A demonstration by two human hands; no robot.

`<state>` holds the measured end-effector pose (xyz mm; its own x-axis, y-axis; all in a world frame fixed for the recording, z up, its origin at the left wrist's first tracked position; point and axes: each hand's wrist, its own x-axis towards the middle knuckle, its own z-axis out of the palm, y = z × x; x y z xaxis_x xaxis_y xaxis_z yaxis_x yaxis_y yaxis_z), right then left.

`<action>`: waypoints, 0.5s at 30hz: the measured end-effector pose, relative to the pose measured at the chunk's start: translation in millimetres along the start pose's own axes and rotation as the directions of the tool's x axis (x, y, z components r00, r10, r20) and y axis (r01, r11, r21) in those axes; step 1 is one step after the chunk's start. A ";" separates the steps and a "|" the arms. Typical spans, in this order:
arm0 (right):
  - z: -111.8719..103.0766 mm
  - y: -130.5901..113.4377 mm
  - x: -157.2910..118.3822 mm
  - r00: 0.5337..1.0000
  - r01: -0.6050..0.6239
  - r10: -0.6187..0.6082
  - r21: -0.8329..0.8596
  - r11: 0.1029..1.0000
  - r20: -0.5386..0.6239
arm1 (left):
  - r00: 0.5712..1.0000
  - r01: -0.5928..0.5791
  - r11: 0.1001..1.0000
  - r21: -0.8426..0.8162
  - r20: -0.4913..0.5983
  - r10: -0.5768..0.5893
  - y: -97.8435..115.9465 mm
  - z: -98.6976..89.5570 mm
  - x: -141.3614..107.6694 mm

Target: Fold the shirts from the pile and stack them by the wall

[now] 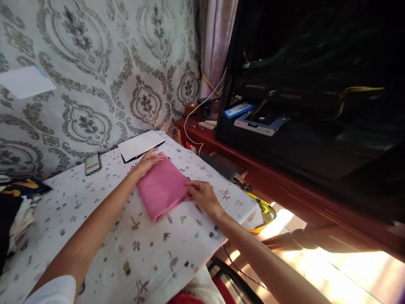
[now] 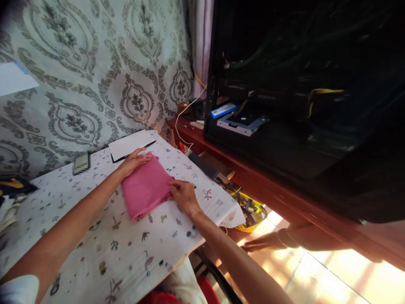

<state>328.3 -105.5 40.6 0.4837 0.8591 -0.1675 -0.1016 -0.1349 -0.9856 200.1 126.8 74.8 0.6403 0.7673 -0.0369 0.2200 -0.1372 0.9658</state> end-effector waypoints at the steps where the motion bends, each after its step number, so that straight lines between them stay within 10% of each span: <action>1: -1.7 1.6 0.3 1.000 0.009 -0.009 -0.024 1.000 0.011 | 0.997 -0.072 0.993 0.090 0.029 0.070 -0.1 -1.2 -11.5; 8: -8.8 -19.6 -5.4 0.892 0.370 -0.451 -0.587 0.720 0.008 | 0.948 -0.317 0.649 0.691 0.246 0.201 -6.6 23.5 -100.8; 15: 68.5 -45.1 49.1 0.688 0.721 -0.360 -0.538 0.437 0.630 | 0.902 -0.415 0.462 0.784 0.289 0.320 -18.6 53.0 -117.8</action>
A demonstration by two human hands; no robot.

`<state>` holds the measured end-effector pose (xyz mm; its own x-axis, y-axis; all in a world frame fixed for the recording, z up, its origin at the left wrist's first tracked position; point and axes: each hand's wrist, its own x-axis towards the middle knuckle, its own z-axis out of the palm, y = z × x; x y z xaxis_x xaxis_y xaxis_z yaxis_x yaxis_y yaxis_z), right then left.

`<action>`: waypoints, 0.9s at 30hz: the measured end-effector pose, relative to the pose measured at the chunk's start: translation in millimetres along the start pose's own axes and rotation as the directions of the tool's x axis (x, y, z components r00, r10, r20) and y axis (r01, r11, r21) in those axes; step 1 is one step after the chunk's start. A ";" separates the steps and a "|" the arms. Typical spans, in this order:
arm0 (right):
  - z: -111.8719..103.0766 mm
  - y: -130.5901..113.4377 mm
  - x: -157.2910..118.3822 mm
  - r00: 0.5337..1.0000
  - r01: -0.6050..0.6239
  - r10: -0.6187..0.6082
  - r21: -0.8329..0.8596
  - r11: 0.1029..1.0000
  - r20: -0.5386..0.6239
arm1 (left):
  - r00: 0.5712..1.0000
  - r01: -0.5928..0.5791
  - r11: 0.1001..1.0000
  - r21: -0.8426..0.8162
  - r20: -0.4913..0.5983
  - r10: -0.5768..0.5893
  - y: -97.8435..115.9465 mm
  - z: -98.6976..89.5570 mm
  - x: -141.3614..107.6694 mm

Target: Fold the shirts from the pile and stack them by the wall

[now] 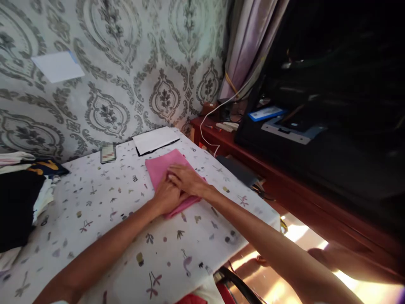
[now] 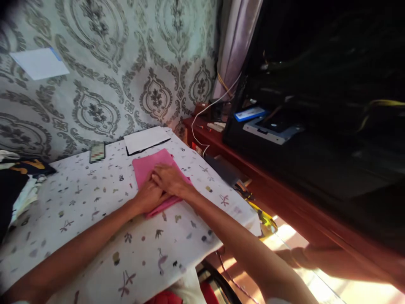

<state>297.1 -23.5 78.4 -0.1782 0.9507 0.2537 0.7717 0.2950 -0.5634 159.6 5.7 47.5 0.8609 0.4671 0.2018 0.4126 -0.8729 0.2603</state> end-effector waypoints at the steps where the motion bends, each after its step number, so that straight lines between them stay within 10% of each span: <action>1: 6.1 0.7 16.5 0.996 0.033 -0.033 0.007 0.999 0.086 | 1.000 0.015 1.000 -0.003 -0.005 -0.015 -0.7 1.7 0.0; 9: 45.0 18.6 106.2 0.920 0.082 -0.055 -0.052 0.995 0.388 | 0.991 0.121 0.990 -0.072 -0.050 -0.125 -0.3 13.3 -0.2; 14: 45.0 25.1 126.4 0.981 -0.004 0.005 -0.004 1.000 0.192 | 0.990 0.047 0.981 -0.189 -0.124 -0.072 -1.4 1.7 -4.6; 17: 29.5 26.8 117.2 0.996 -0.064 0.068 0.077 0.995 -0.056 | 0.962 0.024 0.949 -0.316 -0.250 -0.108 -32.0 -20.8 -5.9; 20: 17.8 30.6 96.8 0.981 -0.169 0.165 -0.034 0.985 -0.101 | 0.831 0.244 0.873 -0.422 -0.374 -0.413 -88.1 -44.2 -0.3; 22: 17.2 33.6 83.6 0.967 -0.254 0.250 -0.166 0.953 -0.045 | 0.745 0.444 0.711 -0.545 -0.215 -0.631 -126.0 -53.0 6.2; 27: 26.7 37.7 70.1 0.957 -0.265 0.287 -0.320 0.910 0.024 | 0.775 0.511 0.601 -0.615 0.027 -0.631 -169.2 -52.9 19.0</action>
<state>297.4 56.9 53.9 0.0364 0.9974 0.0620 0.9445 -0.0141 -0.3281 90.4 169.7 57.3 0.4148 0.9093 -0.0334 0.5042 -0.1991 0.8403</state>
